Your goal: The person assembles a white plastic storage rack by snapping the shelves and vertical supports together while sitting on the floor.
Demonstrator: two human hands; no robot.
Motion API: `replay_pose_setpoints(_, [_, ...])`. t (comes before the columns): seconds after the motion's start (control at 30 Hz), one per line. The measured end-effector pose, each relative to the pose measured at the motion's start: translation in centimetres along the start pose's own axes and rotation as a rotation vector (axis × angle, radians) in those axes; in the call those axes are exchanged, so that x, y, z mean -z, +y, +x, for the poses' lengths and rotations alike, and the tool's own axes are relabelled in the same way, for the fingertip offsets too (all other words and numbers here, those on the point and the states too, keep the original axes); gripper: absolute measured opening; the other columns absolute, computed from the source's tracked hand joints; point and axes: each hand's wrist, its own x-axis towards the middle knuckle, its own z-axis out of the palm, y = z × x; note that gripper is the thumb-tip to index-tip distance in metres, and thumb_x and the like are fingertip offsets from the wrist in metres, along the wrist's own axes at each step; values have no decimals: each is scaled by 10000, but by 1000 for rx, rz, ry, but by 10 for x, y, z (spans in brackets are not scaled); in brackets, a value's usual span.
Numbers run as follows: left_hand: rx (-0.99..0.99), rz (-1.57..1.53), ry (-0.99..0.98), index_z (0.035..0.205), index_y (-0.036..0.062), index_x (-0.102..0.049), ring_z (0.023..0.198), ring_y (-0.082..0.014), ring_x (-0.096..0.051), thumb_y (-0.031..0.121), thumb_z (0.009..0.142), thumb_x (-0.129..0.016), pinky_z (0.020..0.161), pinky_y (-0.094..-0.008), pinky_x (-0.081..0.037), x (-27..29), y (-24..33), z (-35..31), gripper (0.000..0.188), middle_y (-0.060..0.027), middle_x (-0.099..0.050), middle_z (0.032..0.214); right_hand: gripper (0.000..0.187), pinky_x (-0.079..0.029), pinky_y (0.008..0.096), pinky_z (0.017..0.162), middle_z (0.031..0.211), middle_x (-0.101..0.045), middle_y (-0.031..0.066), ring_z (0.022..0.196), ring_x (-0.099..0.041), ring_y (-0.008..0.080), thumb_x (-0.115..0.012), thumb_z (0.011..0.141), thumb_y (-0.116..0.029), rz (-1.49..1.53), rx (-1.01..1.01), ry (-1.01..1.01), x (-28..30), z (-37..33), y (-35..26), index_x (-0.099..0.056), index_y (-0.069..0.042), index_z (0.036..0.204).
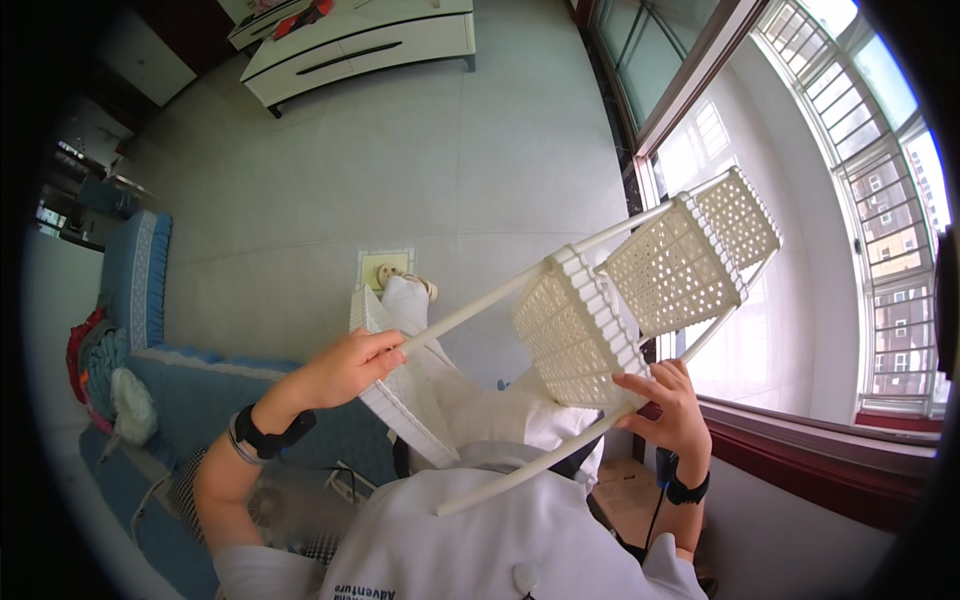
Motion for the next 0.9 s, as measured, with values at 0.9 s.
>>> replay_pose_setpoints(0.9, [-255, 359, 341, 702, 39, -495, 559, -360, -532, 210, 889, -506, 550, -443, -410, -17, 4, -4, 254, -148, -516, 545, 529, -353, 332, 694, 655, -397, 40, 666, -461, 220, -775, 593, -230, -33, 29, -14, 4, -7, 1, -633, -105, 1087])
